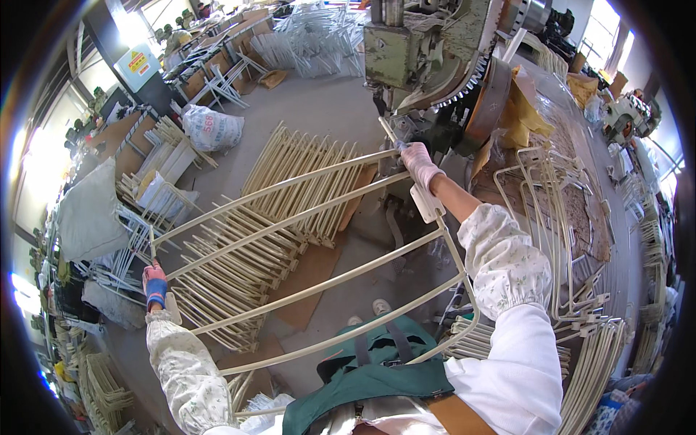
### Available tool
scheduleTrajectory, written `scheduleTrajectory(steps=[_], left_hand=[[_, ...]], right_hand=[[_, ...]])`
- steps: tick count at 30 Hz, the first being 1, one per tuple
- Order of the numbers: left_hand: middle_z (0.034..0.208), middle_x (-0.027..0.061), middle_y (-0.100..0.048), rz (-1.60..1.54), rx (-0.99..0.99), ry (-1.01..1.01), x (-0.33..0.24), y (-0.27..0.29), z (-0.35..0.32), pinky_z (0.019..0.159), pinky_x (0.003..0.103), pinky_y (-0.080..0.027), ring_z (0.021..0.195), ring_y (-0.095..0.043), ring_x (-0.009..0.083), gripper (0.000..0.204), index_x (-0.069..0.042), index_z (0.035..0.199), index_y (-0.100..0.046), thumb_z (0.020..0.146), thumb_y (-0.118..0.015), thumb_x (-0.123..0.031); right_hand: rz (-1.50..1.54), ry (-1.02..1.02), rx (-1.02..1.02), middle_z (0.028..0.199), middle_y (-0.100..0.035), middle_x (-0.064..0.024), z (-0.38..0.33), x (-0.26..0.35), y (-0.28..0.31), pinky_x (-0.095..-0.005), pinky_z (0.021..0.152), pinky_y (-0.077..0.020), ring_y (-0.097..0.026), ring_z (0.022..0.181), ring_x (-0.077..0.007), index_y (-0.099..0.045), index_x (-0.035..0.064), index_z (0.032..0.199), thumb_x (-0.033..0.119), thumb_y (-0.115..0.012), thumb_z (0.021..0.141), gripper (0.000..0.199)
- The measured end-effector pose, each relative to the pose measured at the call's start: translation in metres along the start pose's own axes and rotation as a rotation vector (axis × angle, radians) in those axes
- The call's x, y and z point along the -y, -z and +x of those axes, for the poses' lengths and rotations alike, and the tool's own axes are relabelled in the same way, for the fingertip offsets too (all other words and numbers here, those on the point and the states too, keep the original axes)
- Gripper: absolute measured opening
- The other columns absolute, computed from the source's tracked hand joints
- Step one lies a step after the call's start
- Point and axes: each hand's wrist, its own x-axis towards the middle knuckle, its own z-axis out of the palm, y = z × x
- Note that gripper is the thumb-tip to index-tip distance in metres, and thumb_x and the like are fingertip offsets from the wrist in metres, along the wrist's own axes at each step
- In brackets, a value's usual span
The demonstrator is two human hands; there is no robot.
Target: The person repeatedly picks up metal frame components, aligns them under a press machine, and secures joints. Finished frames are stacked on the floor. The person handles multiple frames one at a time throughout the clip.
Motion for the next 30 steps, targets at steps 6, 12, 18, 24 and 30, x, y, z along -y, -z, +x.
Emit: scheduleTrajectory(steps=[6, 12, 18, 24, 30], left_hand=[[0.08, 0.0252, -0.059, -0.039, 0.018, 0.03, 0.015, -0.013, 0.031, 0.066, 0.047, -0.044, 0.078, -0.057, 0.0414, 0.053, 0.002, 0.079, -0.061, 0.088, -0.036, -0.044], [0.079, 0.0261, -0.059, -0.053, 0.038, -0.014, -0.008, -0.007, 0.001, 0.066, 0.047, -0.043, 0.077, -0.057, 0.0422, 0.054, 0.005, 0.08, -0.06, 0.088, -0.036, -0.043], [0.083, 0.0278, -0.058, 0.05, 0.056, 0.023, 0.002, -0.008, -0.012, 0.071, 0.046, -0.043, 0.083, -0.056, 0.0414, 0.054, 0.004, 0.08, -0.06, 0.089, -0.034, -0.043], [0.087, 0.0271, -0.059, 0.056, 0.128, 0.032, 0.004, -0.012, -0.015, 0.073, 0.046, -0.043, 0.086, -0.056, 0.041, 0.053, 0.004, 0.08, -0.06, 0.088, -0.036, -0.042], [0.086, 0.0275, -0.058, 0.054, 0.124, 0.034, -0.001, -0.014, -0.032, 0.075, 0.046, -0.043, 0.087, -0.055, 0.0414, 0.051, 0.004, 0.081, -0.059, 0.088, -0.036, -0.04]], right_hand=[[0.013, 0.015, 0.019, 0.053, -0.053, -0.0123, 0.027, -0.002, -0.006, -0.0381, 0.055, -0.0401, -0.05, 0.051, -0.0242, -0.059, 0.0, 0.06, 0.037, -0.051, 0.08, 0.043], [0.124, -0.103, 0.133, 0.053, -0.053, -0.0068, 0.022, 0.026, 0.005, -0.036, 0.044, -0.038, -0.051, 0.046, -0.0178, -0.058, -0.0002, 0.065, 0.035, -0.05, 0.084, 0.041], [0.065, -0.068, 0.21, 0.054, -0.05, -0.004, 0.036, 0.011, 0.0, -0.0337, 0.04, -0.0334, -0.044, 0.041, -0.0152, -0.057, 0.002, 0.068, 0.033, -0.051, 0.085, 0.036], [0.187, -0.077, 0.245, 0.05, -0.048, -0.0022, 0.026, 0.034, 0.016, -0.0286, 0.037, -0.0304, -0.041, 0.038, -0.0125, -0.058, 0.0029, 0.066, 0.029, -0.05, 0.085, 0.033], [0.181, -0.14, 0.331, 0.051, -0.048, -0.0022, 0.042, 0.021, 0.014, -0.0272, 0.039, -0.0322, -0.042, 0.039, -0.0124, -0.058, 0.0036, 0.067, 0.026, -0.05, 0.084, 0.029]])
